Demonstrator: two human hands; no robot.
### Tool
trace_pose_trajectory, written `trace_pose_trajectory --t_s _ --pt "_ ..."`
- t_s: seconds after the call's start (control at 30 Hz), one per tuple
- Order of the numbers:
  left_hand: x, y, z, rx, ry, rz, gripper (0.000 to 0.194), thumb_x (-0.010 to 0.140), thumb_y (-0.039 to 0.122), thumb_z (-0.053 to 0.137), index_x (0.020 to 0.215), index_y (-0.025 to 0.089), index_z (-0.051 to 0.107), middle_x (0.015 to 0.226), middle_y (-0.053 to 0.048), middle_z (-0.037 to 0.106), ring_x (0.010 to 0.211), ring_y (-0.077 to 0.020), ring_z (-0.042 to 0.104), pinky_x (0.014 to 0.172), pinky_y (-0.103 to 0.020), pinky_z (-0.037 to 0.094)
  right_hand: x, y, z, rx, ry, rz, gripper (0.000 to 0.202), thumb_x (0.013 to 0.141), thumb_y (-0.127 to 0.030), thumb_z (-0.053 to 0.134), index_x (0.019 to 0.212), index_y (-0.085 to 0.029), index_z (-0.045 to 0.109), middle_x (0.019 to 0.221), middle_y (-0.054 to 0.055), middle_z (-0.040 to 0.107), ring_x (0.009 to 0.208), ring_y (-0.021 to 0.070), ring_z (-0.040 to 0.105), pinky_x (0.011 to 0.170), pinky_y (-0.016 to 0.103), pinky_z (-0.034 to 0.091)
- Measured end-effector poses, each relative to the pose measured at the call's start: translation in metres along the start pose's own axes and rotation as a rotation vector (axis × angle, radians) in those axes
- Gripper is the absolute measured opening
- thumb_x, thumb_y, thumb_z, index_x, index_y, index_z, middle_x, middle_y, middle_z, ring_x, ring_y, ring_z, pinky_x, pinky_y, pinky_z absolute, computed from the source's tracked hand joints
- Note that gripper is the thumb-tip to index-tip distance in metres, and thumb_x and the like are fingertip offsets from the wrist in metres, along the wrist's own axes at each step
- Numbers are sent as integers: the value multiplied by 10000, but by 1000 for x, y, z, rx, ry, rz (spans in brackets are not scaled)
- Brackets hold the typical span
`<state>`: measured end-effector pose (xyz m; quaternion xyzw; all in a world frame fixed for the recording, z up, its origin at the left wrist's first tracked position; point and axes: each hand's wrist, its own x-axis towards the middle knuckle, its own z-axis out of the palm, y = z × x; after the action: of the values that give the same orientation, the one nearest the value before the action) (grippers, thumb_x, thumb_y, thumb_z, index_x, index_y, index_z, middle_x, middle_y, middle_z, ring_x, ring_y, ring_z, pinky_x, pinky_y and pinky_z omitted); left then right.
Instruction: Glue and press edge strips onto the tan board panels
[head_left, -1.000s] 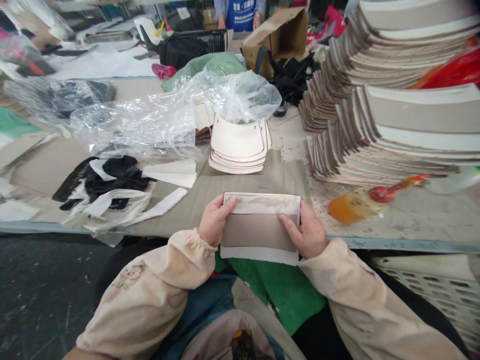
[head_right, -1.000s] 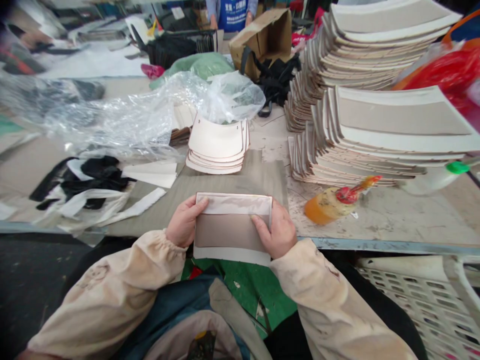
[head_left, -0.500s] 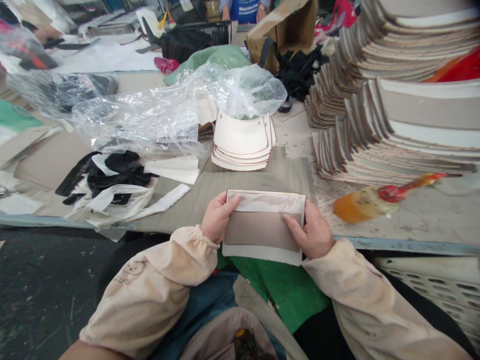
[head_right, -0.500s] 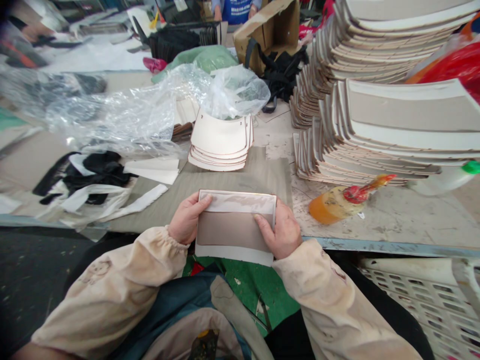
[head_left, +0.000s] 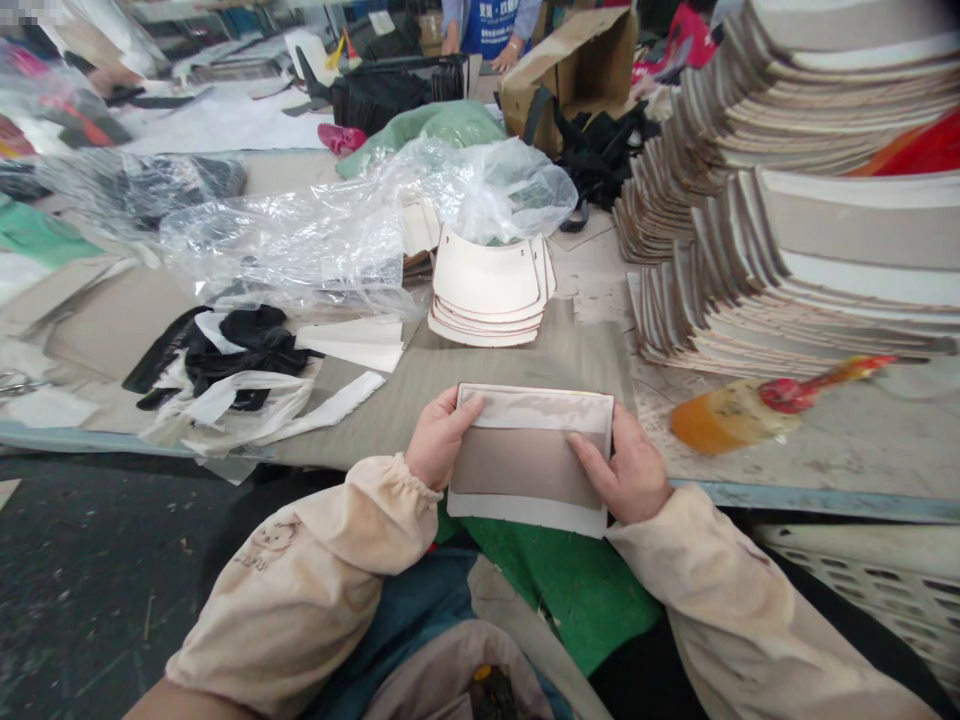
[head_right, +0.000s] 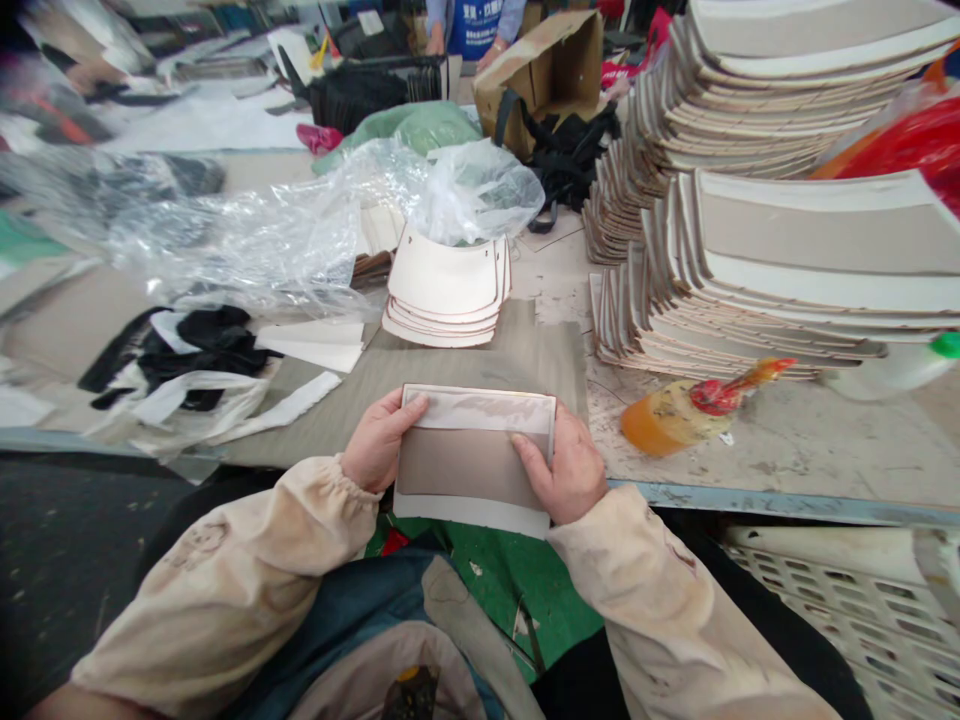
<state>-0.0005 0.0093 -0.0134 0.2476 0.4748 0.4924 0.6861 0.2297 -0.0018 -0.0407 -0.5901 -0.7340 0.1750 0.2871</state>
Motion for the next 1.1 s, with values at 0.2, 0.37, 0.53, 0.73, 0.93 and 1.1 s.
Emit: trace_pose_trajectory --t_s 0.2,0.37,0.53,0.73,0.93,1.1 --pt "0 0 0 7 11 0 288 706 374 722 870 157 630 711 -7 657 616 -130 592 590 -236 466 -1 1 1 3 5 2 527 853 -468 485 1273 -153 440 1168 157 576 1117 304 524 928 456 452" --pt "0 0 1 14 17 1 271 713 370 716 862 161 631 712 -2 654 624 -127 592 594 -231 457 0 1 0 -3 1 3 542 856 -477 477 1283 -146 430 1172 161 574 1122 307 522 927 456 454" --pt "0 1 1 5 26 -6 309 679 382 740 859 157 630 707 -8 657 626 -137 597 598 -240 460 0 -1 0 2 8 -12 527 860 -481 470 1270 -152 443 1173 162 576 1120 308 526 934 459 453" --pt "0 1 1 17 19 1 308 688 381 733 865 154 625 739 -19 670 625 -131 594 602 -237 458 1 -2 -1 2 -2 8 537 856 -482 475 1271 -142 448 1172 167 575 1124 307 522 942 457 447" --pt "0 2 2 14 23 0 308 668 375 748 853 158 632 723 -5 667 609 -119 583 602 -229 453 1 -1 0 2 -1 -10 507 859 -471 478 1257 -157 458 1154 154 583 1108 300 533 929 451 452" --pt "0 1 1 20 18 -3 300 676 376 742 856 162 634 714 -1 659 609 -124 587 597 -233 456 1 -1 -1 1 4 -8 501 857 -466 483 1257 -167 461 1155 149 584 1110 303 529 929 453 450"
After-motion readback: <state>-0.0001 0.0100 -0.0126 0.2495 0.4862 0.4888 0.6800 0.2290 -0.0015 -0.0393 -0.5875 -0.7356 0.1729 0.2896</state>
